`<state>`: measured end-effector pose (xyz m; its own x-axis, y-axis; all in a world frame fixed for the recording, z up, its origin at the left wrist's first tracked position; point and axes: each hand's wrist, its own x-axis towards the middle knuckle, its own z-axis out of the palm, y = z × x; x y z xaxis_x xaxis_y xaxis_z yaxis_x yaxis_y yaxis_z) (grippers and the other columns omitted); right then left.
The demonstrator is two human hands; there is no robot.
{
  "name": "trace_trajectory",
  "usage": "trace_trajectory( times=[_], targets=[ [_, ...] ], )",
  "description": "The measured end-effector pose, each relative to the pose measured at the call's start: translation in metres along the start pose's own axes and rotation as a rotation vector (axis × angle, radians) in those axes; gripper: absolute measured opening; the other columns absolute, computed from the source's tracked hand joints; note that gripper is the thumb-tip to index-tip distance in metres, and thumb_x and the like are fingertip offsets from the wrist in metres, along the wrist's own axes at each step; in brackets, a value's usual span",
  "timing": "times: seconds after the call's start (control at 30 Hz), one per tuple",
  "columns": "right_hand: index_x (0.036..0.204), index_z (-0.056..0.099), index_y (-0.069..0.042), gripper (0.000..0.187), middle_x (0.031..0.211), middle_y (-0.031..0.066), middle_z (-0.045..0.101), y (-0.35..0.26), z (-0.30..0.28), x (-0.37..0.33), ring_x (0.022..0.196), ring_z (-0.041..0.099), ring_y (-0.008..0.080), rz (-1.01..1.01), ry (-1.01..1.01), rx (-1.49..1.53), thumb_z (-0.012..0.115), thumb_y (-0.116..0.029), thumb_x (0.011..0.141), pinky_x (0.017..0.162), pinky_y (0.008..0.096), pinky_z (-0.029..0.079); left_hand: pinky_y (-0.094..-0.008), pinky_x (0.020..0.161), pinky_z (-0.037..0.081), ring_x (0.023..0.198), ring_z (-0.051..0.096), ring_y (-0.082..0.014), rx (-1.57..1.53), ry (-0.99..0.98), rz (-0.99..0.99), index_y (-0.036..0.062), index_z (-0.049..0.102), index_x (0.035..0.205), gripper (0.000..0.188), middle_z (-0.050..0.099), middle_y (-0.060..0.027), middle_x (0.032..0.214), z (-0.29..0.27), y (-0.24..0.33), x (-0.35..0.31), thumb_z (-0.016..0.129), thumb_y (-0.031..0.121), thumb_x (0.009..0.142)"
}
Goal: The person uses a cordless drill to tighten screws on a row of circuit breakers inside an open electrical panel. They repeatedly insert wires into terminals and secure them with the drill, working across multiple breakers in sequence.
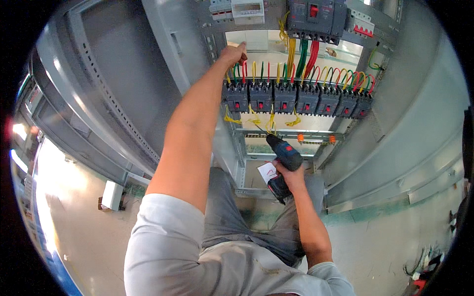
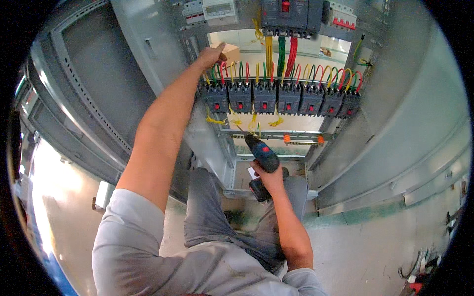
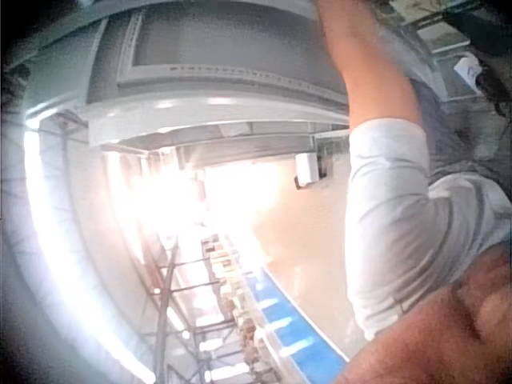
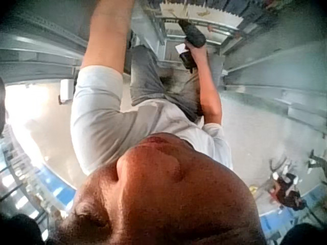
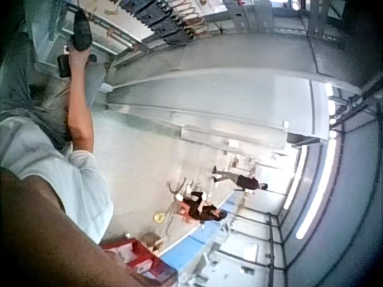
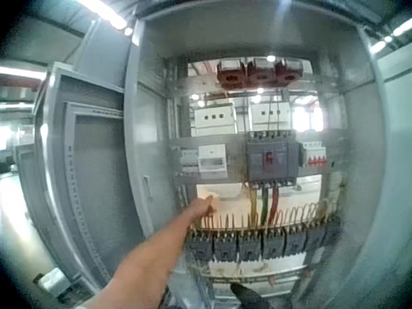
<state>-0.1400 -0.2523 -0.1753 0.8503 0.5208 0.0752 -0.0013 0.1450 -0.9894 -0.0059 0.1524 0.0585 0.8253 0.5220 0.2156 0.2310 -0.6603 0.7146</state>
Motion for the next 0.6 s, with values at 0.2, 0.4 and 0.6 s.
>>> trace_trajectory(
  times=[0.2,0.4,0.6],
  targets=[
    [0.099,0.068,0.001,0.016,0.085,0.0072,0.068,-0.008,-0.049,-0.039,0.066,0.063,0.0177,-0.028,0.057,0.354,0.076,-0.004,0.086,0.062,0.0334,0.051,-0.036,0.078,0.053,0.078,0.072,-0.0198,-0.152,0.209,0.073,0.0047,0.08,0.088,0.065,0.076,-0.0072,0.076,0.009,0.005,-0.032,0.049,0.06,0.101],
    [0.099,0.07,0.0,0.017,0.082,0.007,0.069,0.0,-0.064,-0.049,0.067,0.063,0.0164,0.005,0.107,0.489,0.078,-0.005,0.085,0.065,0.033,0.05,-0.0389,0.077,0.051,0.079,0.071,-0.0225,-0.106,0.302,0.203,0.0026,0.078,0.093,0.065,0.075,-0.01,0.079,0.014,-0.018,-0.033,0.048,0.059,0.102],
    [0.101,0.069,0.0,0.018,0.086,0.0065,0.069,-0.003,-0.073,-0.059,0.068,0.063,0.0155,-0.048,0.081,0.5,0.078,-0.006,0.086,0.066,0.0313,0.05,-0.0507,0.088,0.05,0.095,0.068,-0.0437,0.124,0.629,0.142,0.0024,0.074,0.103,0.064,0.074,-0.0227,0.098,0.029,-0.009,-0.031,0.039,0.056,0.105]
  ],
)
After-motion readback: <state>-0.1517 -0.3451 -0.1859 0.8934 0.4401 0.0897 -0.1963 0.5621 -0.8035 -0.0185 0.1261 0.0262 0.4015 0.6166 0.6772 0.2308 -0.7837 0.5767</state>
